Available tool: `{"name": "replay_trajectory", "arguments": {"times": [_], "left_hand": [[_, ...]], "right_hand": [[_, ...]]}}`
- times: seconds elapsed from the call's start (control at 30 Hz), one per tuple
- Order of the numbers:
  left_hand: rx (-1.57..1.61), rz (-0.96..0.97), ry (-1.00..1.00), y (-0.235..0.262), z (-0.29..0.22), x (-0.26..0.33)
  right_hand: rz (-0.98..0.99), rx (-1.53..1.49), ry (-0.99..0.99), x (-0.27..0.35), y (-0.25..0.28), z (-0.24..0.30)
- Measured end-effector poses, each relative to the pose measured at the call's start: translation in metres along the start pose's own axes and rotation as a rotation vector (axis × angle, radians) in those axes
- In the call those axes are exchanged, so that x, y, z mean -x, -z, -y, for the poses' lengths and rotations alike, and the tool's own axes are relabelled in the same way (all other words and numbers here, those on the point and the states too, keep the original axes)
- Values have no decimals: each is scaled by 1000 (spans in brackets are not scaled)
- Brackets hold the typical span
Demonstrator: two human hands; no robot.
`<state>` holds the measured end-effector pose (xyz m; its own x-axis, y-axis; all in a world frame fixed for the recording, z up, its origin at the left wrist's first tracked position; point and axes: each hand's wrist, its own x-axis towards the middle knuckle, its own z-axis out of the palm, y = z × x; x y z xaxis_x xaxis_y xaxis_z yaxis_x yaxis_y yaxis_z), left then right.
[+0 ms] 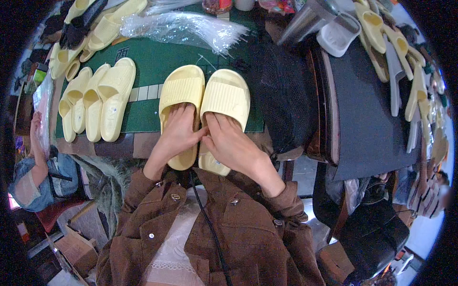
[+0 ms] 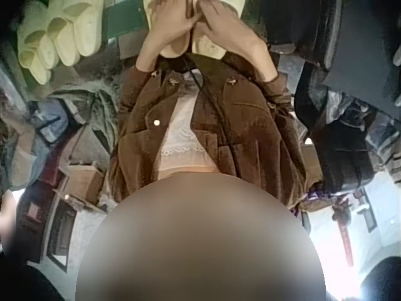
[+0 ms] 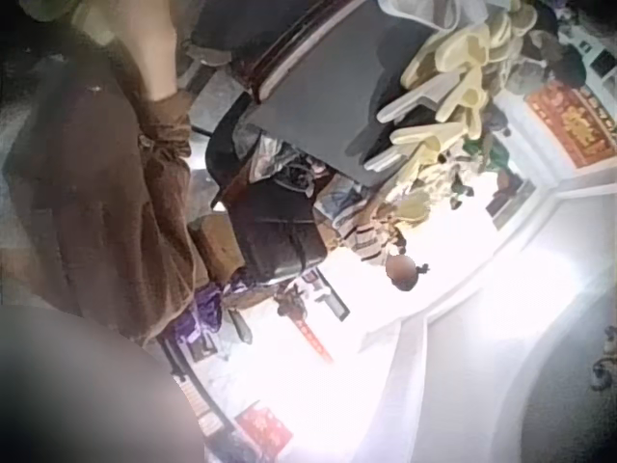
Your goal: The recorder is shown manually trimming threads and finishing several pairs of sandals on a production table in a shoe manufacturing environment.
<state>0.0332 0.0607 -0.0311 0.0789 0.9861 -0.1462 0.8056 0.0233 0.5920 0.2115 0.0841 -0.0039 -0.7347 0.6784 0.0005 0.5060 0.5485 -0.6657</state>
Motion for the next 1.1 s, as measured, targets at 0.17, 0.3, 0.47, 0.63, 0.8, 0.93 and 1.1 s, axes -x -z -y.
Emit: {"name": "replay_trajectory", "arguments": {"times": [0.17, 0.3, 0.47, 0.63, 0.8, 0.93, 1.1], "left_hand": [[58, -35, -151, 9, 4, 8], [-101, -219, -173, -10, -3, 7], [-104, -321, -139, -25, -6, 7], [-169, -398, -86, -19, -1, -10], [-155, -386, -110, -20, 2, -16], [-93, -333, -31, -23, -2, -14], [-138, -436, -104, -24, -11, -8]], "right_hand": [[63, -173, 39, -2, 11, -7], [48, -253, -5, -6, 5, 0], [46, -279, -125, -5, -3, 8], [-16, -131, 46, -3, 5, 9], [-51, -52, 203, 10, 37, 20], [-224, -189, 43, -11, 56, 7], [-450, -155, -47, -90, 42, -34]]}}
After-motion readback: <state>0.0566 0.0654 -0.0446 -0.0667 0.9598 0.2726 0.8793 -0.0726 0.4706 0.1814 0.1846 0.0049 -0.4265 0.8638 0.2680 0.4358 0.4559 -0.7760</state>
